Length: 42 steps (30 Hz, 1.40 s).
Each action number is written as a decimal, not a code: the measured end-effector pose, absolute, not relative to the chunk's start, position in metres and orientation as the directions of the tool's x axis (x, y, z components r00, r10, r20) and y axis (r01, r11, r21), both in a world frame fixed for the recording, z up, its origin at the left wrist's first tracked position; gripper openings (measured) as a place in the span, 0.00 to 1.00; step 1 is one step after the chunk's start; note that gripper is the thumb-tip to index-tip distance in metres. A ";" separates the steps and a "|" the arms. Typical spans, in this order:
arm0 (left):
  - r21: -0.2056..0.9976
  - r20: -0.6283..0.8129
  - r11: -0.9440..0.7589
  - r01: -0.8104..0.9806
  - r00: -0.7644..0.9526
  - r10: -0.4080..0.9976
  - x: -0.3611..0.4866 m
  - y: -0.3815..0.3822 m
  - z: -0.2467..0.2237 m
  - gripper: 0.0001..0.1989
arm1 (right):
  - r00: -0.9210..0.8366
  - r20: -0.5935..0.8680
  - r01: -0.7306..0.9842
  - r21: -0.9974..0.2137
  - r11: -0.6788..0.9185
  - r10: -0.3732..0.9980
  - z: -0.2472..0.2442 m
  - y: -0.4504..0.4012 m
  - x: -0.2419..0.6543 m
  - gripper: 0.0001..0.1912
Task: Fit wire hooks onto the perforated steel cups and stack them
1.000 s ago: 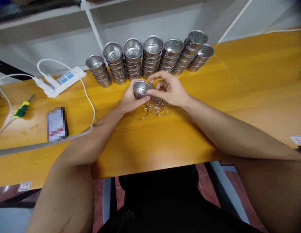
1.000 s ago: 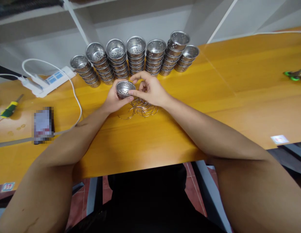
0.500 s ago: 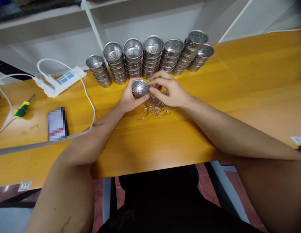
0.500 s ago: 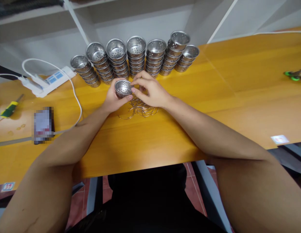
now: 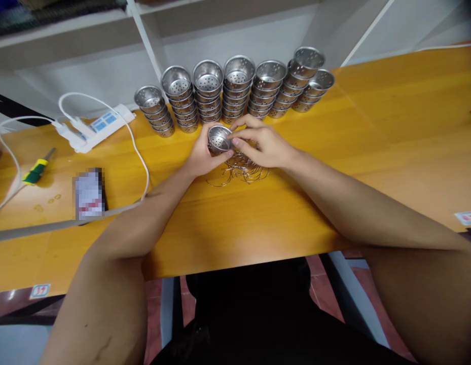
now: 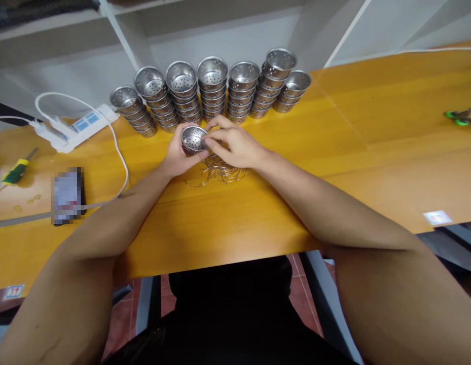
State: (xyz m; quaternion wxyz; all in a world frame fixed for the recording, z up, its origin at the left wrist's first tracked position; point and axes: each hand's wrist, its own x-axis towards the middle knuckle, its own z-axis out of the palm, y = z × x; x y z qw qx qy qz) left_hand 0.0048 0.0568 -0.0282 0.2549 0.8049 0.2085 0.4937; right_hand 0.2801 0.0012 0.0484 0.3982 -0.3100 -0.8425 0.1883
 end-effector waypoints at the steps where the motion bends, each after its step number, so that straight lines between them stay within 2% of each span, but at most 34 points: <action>1: 0.618 0.684 -0.781 0.088 0.428 0.590 0.004 0.057 -0.029 0.50 | -0.492 0.554 0.372 -0.564 0.737 0.672 0.047 0.002 0.280 0.29; 7: 0.607 0.694 -0.789 0.092 0.423 0.583 0.003 0.061 -0.033 0.49 | -0.460 0.593 0.330 -0.577 0.747 0.661 0.039 0.004 0.274 0.26; 14: 0.563 0.702 -0.817 0.121 0.451 0.551 0.007 0.062 -0.034 0.49 | -0.343 0.593 0.393 -0.613 0.685 0.728 0.035 -0.008 0.263 0.29; 26: 0.551 0.696 -0.818 0.164 0.450 0.559 -0.002 0.067 -0.032 0.49 | -0.295 0.538 0.202 -0.773 0.602 0.790 0.014 0.009 0.257 0.33; 29: 0.556 0.703 -0.818 0.149 0.442 0.558 -0.001 0.068 -0.034 0.50 | -0.314 0.550 0.256 -0.736 0.627 0.774 0.016 0.006 0.259 0.26; 33: 0.614 0.669 -0.779 0.124 0.441 0.598 0.004 0.060 -0.030 0.48 | -0.422 0.597 0.354 -0.584 0.730 0.682 0.023 0.001 0.267 0.16; 36: 0.646 0.641 -0.756 0.102 0.464 0.611 0.008 0.051 -0.023 0.48 | -0.504 0.571 0.430 -0.484 0.762 0.648 0.030 0.000 0.275 0.13; 38: 0.659 0.630 -0.747 0.088 0.477 0.613 0.009 0.048 -0.019 0.48 | -0.516 0.553 0.462 -0.464 0.756 0.654 0.036 0.000 0.279 0.13; 42: 0.665 0.629 -0.744 0.069 0.485 0.608 0.008 0.050 -0.021 0.48 | -0.504 0.563 0.449 -0.477 0.756 0.655 0.044 -0.001 0.283 0.20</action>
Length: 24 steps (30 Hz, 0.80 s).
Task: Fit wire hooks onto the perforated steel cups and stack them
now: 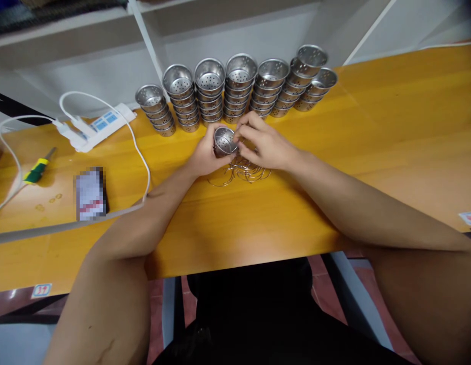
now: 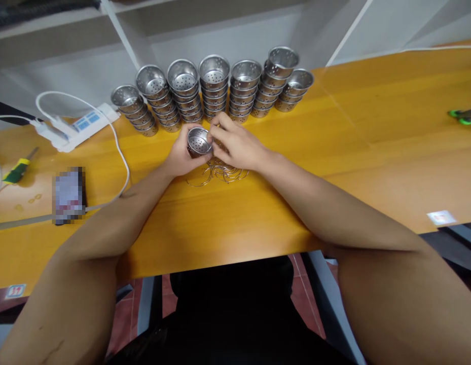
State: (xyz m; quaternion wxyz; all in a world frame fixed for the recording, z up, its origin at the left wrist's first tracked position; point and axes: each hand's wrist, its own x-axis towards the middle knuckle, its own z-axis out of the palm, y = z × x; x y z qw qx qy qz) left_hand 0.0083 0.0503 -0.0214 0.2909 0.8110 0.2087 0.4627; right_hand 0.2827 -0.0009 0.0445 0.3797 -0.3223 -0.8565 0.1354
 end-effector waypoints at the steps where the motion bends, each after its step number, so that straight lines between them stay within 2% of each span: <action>1: 0.662 0.631 -0.746 0.072 0.485 0.606 0.008 0.052 -0.023 0.48 | -0.509 0.567 0.434 -0.481 0.762 0.648 0.046 -0.001 0.283 0.22; 10: 0.637 0.652 -0.768 0.068 0.484 0.584 0.006 0.056 -0.028 0.48 | -0.499 0.650 0.336 -0.465 0.819 0.573 0.044 -0.003 0.276 0.26; 14: 0.645 0.647 -0.760 0.074 0.476 0.596 0.005 0.059 -0.030 0.50 | -0.490 0.636 0.378 -0.461 0.803 0.596 0.044 -0.001 0.280 0.28; 24: 0.619 0.698 -0.785 0.035 0.434 0.570 0.001 0.074 -0.041 0.51 | -0.498 0.707 0.363 -0.356 0.861 0.502 0.038 0.011 0.286 0.25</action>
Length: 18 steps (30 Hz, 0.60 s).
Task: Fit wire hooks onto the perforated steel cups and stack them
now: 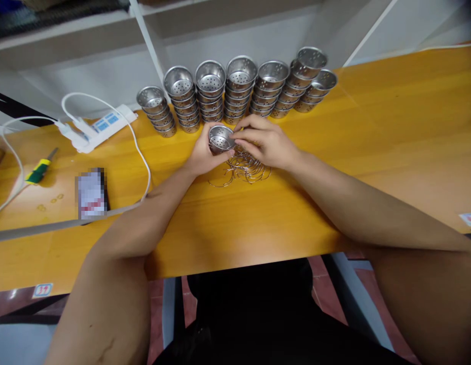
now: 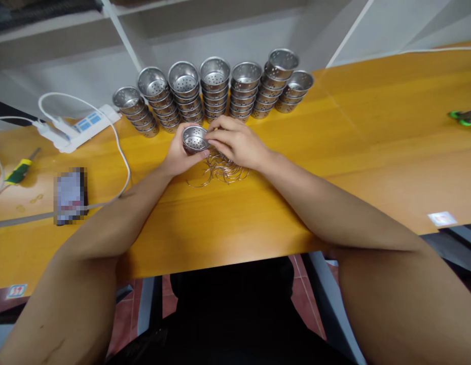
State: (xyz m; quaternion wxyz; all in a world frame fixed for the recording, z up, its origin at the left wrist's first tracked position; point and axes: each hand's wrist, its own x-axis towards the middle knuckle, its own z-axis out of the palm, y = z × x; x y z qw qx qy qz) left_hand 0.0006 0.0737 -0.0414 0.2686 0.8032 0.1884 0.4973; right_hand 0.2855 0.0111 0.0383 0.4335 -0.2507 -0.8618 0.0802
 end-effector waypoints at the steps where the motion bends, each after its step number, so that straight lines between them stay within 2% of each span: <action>1: 0.619 0.698 -0.785 0.033 0.436 0.568 0.000 0.074 -0.042 0.51 | -0.498 0.703 0.364 -0.362 0.858 0.508 0.039 0.011 0.285 0.26; 6: 0.630 0.681 -0.776 0.039 0.452 0.576 -0.002 0.075 -0.041 0.53 | -0.477 0.684 0.369 -0.413 0.832 0.551 0.043 0.009 0.285 0.26; 13: 0.689 0.638 -0.724 0.035 0.446 0.628 0.001 0.066 -0.033 0.54 | -0.518 0.683 0.325 -0.399 0.857 0.515 0.041 0.009 0.285 0.19; 18: 0.685 0.646 -0.728 0.007 0.455 0.612 0.003 0.064 -0.032 0.51 | -0.553 0.638 0.331 -0.421 0.844 0.535 0.039 0.010 0.288 0.16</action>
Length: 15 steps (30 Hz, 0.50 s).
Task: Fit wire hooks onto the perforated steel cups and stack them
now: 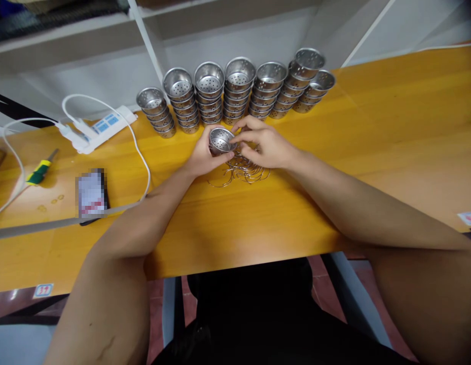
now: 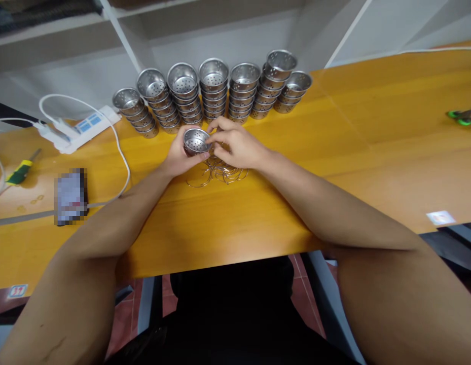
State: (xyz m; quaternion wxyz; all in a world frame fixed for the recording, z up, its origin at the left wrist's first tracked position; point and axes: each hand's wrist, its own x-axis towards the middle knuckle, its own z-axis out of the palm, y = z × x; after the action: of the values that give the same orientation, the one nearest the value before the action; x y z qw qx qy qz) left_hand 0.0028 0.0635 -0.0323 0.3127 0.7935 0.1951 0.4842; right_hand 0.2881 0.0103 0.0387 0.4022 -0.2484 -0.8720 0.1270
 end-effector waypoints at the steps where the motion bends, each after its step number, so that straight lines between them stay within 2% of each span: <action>1: 0.685 0.645 -0.729 0.008 0.458 0.611 0.003 0.064 -0.033 0.51 | -0.556 0.628 0.332 -0.432 0.838 0.544 0.038 0.011 0.289 0.16; 11: 0.701 0.594 -0.709 0.079 0.486 0.641 -0.002 0.060 -0.029 0.53 | -0.605 0.597 0.305 -0.437 0.846 0.526 0.029 0.015 0.289 0.20; 15: 0.714 0.589 -0.697 0.067 0.480 0.650 -0.002 0.058 -0.025 0.52 | -0.628 0.562 0.356 -0.408 0.841 0.539 0.029 0.012 0.289 0.19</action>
State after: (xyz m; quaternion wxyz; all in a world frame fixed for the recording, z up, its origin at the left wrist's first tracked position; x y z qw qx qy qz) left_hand -0.0021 0.0582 -0.0254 0.3186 0.7992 0.2242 0.4578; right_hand 0.2888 0.0124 0.0293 0.3513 -0.2506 -0.8927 0.1298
